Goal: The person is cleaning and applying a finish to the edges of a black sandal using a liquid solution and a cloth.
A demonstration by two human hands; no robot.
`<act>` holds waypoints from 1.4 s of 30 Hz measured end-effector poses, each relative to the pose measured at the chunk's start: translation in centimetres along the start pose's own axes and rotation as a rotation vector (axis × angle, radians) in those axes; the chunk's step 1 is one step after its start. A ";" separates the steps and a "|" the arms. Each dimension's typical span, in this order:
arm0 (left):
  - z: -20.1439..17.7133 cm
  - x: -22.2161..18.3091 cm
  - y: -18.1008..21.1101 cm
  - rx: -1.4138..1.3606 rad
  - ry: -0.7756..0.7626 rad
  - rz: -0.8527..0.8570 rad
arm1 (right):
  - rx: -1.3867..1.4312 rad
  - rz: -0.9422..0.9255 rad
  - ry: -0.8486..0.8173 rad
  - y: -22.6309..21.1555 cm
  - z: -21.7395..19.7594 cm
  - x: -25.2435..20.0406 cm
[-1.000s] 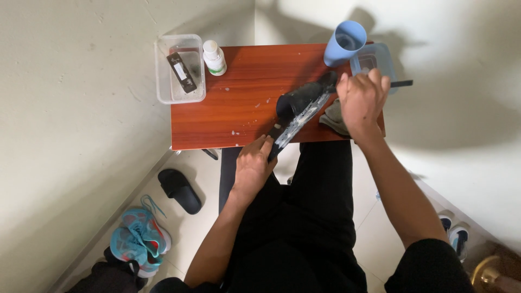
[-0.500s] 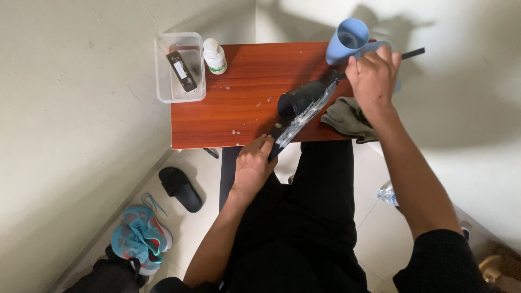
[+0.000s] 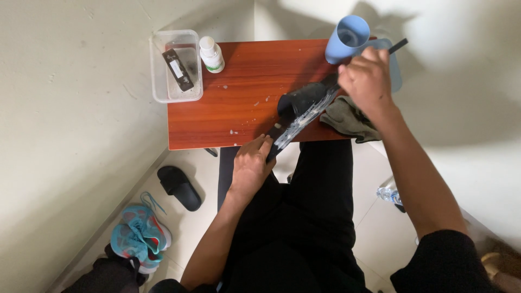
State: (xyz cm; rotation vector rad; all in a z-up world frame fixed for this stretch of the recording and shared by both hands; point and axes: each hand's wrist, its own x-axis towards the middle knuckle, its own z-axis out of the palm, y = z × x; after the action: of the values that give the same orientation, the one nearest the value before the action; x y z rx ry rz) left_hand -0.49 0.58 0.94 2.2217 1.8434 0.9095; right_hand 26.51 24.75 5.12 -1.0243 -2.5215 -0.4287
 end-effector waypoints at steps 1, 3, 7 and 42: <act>0.6 0.0 -0.1 -0.001 0.000 0.001 | -0.002 0.001 0.000 -0.4 0.3 0.1; 1.7 -0.5 -0.3 0.076 -0.002 -0.096 | 0.231 -0.157 0.171 -1.5 0.9 0.1; 1.3 -0.4 0.0 0.056 0.009 -0.090 | 0.158 -0.125 0.167 1.2 1.9 -0.6; 3.3 -1.6 -1.2 0.101 -0.019 -0.131 | -0.002 0.204 0.232 -7.0 1.3 -5.9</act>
State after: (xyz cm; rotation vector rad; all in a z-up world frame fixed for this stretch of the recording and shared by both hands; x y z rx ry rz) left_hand 0.03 0.37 -2.92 2.1254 2.0418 0.7866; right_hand 25.13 16.90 0.36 -1.1484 -2.1885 -0.4603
